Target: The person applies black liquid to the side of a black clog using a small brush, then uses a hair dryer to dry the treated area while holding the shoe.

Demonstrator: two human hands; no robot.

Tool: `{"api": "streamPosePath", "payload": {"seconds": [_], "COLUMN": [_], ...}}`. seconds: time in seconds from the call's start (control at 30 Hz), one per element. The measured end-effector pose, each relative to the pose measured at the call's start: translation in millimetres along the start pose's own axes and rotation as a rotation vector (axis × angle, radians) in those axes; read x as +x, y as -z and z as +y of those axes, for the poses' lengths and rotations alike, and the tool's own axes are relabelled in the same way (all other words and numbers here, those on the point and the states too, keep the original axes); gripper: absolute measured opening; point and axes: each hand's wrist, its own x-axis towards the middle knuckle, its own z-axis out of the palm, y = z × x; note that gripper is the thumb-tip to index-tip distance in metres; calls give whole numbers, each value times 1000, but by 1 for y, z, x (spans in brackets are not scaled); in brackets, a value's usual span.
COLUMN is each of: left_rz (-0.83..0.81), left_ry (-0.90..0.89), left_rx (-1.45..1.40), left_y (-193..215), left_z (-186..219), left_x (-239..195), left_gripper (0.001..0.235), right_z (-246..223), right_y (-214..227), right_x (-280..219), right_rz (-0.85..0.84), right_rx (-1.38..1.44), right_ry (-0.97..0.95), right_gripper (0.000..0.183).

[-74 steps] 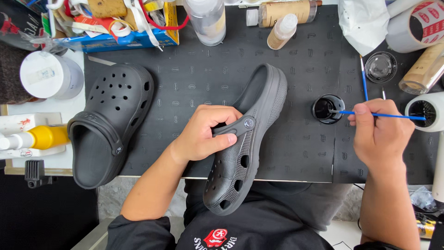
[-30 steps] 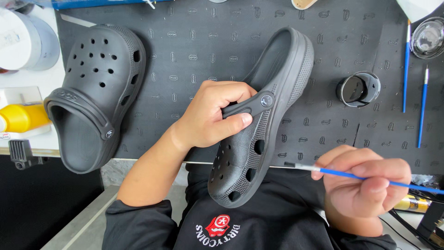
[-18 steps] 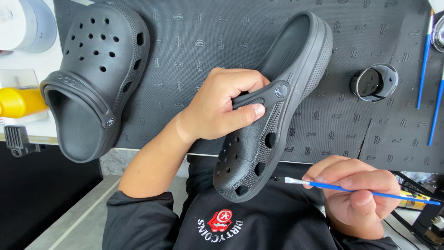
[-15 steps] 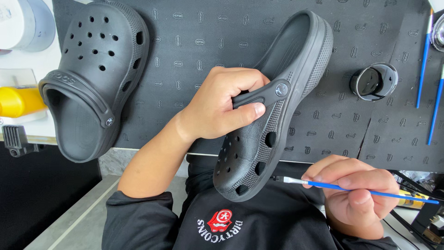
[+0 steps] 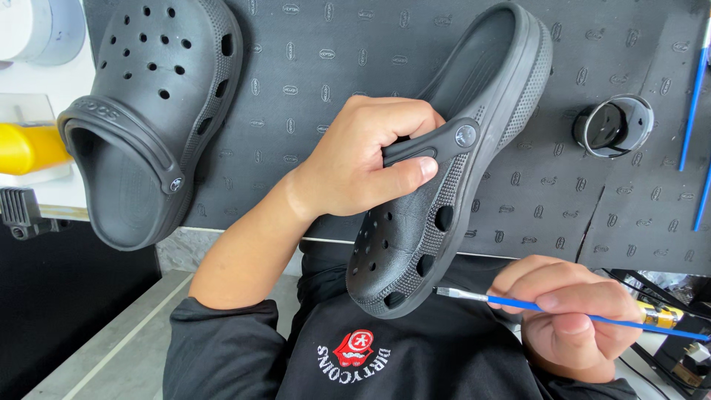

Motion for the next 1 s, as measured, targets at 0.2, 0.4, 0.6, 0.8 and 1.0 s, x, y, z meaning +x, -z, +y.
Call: {"api": "streamPosePath", "payload": {"seconds": [0.2, 0.4, 0.6, 0.8, 1.0], "left_rz": [8, 13, 15, 5, 11], "left_ry": [10, -10, -3, 6, 33], "left_rx": [12, 13, 15, -10, -19], "left_y": [-1, -2, -2, -1, -1], "left_z": [0, 0, 1, 1, 2], "left_x": [0, 0, 0, 0, 0], "left_gripper": [24, 23, 23, 22, 24], "right_z": [2, -2, -5, -2, -4], "right_y": [-3, -8, -10, -9, -6], "right_x": [0, 7, 8, 3, 9], "right_rz": [-42, -122, -61, 53, -145], "right_rx": [16, 17, -49, -38, -69], "right_ry": [41, 15, -49, -2, 17], "right_gripper": [25, 27, 26, 24, 25]}}
